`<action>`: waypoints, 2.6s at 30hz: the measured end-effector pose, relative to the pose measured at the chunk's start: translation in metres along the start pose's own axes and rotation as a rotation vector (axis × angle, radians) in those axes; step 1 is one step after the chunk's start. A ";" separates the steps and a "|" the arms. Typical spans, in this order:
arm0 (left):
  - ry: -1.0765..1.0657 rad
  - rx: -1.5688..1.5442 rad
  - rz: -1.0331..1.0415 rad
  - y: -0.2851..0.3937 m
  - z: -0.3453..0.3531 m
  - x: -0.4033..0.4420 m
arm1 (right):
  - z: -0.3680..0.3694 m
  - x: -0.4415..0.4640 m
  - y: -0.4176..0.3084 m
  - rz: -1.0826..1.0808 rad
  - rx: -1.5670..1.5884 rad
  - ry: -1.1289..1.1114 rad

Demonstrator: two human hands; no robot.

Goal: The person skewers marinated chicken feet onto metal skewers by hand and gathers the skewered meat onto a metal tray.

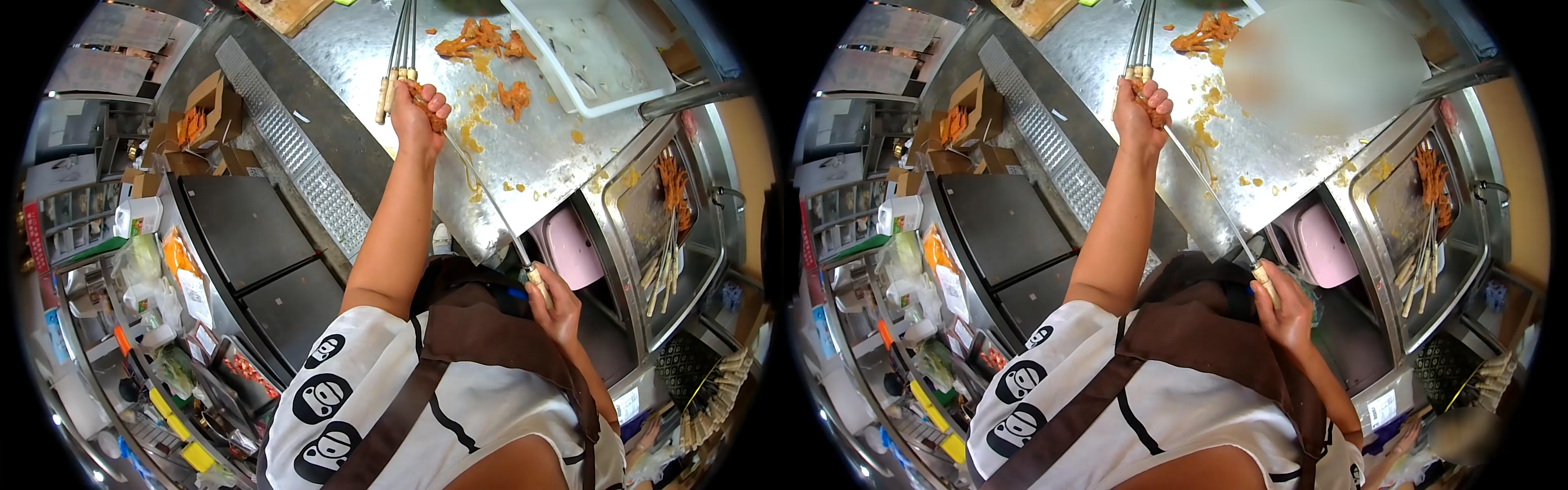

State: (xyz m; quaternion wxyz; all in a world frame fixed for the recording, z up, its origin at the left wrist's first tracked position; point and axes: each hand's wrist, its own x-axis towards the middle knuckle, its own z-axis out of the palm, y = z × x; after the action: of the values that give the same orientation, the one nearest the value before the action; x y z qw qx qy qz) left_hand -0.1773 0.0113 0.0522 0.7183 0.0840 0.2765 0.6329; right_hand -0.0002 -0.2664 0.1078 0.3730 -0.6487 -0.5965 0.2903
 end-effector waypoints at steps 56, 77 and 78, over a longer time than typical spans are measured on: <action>-0.715 2.091 0.571 -0.101 0.025 0.043 | -0.100 -0.004 0.113 0.255 -0.355 0.474; -0.438 1.804 0.758 -0.026 -0.023 -0.029 | 0.036 0.184 0.087 -0.271 -0.763 0.262; -0.418 1.830 0.790 -0.021 -0.023 -0.016 | 0.045 0.176 0.095 -0.323 -0.768 0.144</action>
State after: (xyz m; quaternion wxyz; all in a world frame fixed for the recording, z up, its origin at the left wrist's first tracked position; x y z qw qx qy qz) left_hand -0.1718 -0.0128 0.0276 0.1518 0.7955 0.4759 0.3431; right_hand 0.0367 -0.0872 0.0164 0.1855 -0.6574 -0.7278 -0.0612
